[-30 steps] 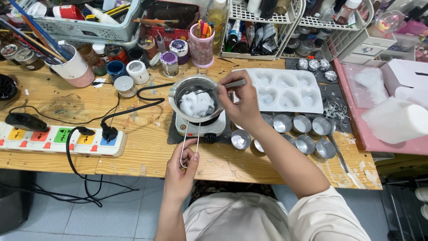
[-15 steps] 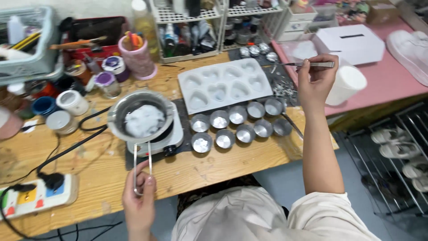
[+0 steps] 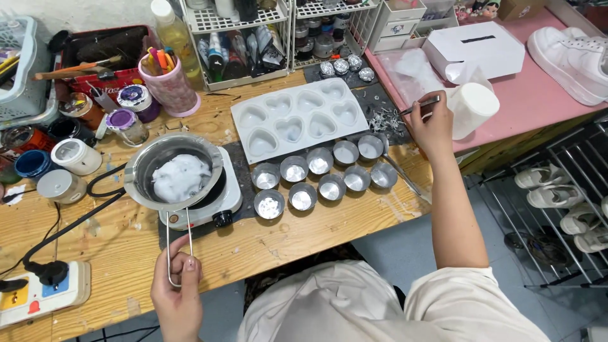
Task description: Melting white wax chunks in a small metal pot on an electric heater and stirring it with a spoon.
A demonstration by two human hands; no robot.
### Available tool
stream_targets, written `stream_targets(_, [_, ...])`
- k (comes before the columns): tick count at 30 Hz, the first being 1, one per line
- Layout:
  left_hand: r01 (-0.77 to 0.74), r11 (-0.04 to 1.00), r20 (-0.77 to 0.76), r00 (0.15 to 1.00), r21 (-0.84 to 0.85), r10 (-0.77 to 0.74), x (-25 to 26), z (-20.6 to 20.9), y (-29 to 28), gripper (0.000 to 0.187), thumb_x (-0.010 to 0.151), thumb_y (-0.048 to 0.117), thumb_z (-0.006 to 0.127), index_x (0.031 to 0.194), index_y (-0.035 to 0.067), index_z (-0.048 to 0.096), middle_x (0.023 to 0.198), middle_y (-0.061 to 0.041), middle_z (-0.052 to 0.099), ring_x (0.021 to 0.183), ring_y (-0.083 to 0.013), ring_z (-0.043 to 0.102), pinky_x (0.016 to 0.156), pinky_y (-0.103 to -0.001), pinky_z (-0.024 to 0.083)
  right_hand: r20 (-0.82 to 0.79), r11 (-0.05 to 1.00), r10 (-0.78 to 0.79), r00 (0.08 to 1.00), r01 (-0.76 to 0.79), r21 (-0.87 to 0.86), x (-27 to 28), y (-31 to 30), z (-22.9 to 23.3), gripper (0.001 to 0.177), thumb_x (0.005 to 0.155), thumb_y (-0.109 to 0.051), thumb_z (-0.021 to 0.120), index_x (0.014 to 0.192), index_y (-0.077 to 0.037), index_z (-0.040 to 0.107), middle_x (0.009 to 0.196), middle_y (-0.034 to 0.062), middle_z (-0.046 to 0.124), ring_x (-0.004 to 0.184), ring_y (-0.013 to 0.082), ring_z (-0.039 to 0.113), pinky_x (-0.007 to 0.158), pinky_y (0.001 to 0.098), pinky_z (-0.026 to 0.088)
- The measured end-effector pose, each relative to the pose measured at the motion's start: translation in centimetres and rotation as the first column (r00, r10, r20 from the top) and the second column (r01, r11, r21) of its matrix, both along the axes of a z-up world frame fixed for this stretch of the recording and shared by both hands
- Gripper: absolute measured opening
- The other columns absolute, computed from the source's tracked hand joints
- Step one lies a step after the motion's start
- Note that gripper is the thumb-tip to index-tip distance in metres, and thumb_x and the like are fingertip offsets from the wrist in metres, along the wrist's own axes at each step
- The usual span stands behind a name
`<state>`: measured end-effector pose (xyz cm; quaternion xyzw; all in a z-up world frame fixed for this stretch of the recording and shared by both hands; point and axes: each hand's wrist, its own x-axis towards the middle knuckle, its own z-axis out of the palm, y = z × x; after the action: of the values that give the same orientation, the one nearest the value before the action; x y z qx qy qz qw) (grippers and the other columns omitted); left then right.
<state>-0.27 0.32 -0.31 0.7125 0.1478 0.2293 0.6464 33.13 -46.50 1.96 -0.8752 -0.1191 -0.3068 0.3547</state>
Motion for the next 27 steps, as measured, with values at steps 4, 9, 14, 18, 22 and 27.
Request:
stream_targets(4, [0.01, 1.0, 0.026, 1.0, -0.015, -0.01, 0.1, -0.2, 0.0, 0.04, 0.103, 0.01, 0.057, 0.14, -0.006, 0.054, 0.082, 0.001, 0.053, 0.074, -0.0042, 0.05, 0.066, -0.019, 0.041, -0.01, 1.0, 0.002, 1.0, -0.002, -0.006, 0.5, -1.3, -0.6, 0.023, 0.104, -0.008, 0.07, 0.112, 0.001, 0.05, 0.09, 0.0165, 0.072, 0.081, 0.0283, 0.074, 0.068, 0.0373, 0.057])
stream_targets(9, [-0.001, 1.0, 0.008, 1.0, -0.016, 0.001, 0.0, -0.3, 0.1, 0.041, 0.103, 0.01, 0.058, 0.141, -0.006, 0.054, 0.082, 0.0, 0.053, 0.074, -0.0046, 0.05, 0.066, -0.019, 0.041, -0.152, 0.989, -0.086, 0.985, 0.065, -0.136, 0.8, -3.3, -1.8, 0.029, 0.1, -0.012, 0.077, 0.107, 0.003, 0.054, 0.089, 0.0202, 0.073, 0.082, 0.0315, 0.073, 0.072, 0.0401, 0.056])
stream_targets(14, [0.004, 0.999, 0.024, 1.0, -0.035, -0.003, -0.2, -0.8, 0.3, 0.042, 0.103, 0.01, 0.058, 0.142, -0.007, 0.053, 0.083, 0.0, 0.054, 0.075, -0.0045, 0.05, 0.067, -0.019, 0.043, -0.188, 0.995, -0.099, 0.977, 0.1, -0.004, 0.3, -4.2, -2.5, 0.025, 0.102, -0.013, 0.074, 0.107, 0.002, 0.056, 0.09, 0.0171, 0.075, 0.081, 0.0249, 0.076, 0.073, 0.0366, 0.057])
stream_targets(18, [0.01, 0.999, 0.038, 0.999, -0.04, -0.008, -0.1, -0.8, 0.3, 0.042, 0.104, 0.01, 0.058, 0.142, -0.007, 0.053, 0.083, 0.0, 0.053, 0.075, -0.0046, 0.05, 0.067, -0.019, 0.042, -0.105, 0.996, -0.055, 0.993, 0.062, 0.066, -1.3, -3.8, -1.9, 0.022, 0.104, -0.012, 0.072, 0.107, 0.003, 0.055, 0.092, 0.0165, 0.075, 0.084, 0.0232, 0.077, 0.074, 0.0351, 0.058])
stream_targets(22, [0.011, 0.999, 0.036, 0.999, -0.04, -0.009, -0.2, -0.7, 0.3, 0.041, 0.104, 0.009, 0.057, 0.141, -0.007, 0.053, 0.083, 0.0, 0.053, 0.075, -0.0045, 0.05, 0.067, -0.019, 0.041, -0.114, 0.99, -0.044, 0.993, 0.058, 0.126, -1.7, -3.6, -2.0, 0.022, 0.104, -0.011, 0.071, 0.106, 0.003, 0.053, 0.092, 0.0172, 0.074, 0.085, 0.0226, 0.076, 0.072, 0.0334, 0.058])
stream_targets(27, [-0.005, 1.0, 0.0, 1.0, -0.02, 0.005, -0.2, -0.2, 0.0, 0.042, 0.103, 0.009, 0.057, 0.141, -0.006, 0.053, 0.081, 0.0, 0.053, 0.073, -0.0049, 0.049, 0.065, -0.019, 0.041, -0.057, 0.993, 0.073, 0.996, -0.067, 0.101, -2.7, -2.9, -2.6, 0.015, 0.107, -0.006, 0.068, 0.108, 0.003, 0.055, 0.1, 0.0158, 0.076, 0.097, 0.0217, 0.078, 0.08, 0.0327, 0.059])
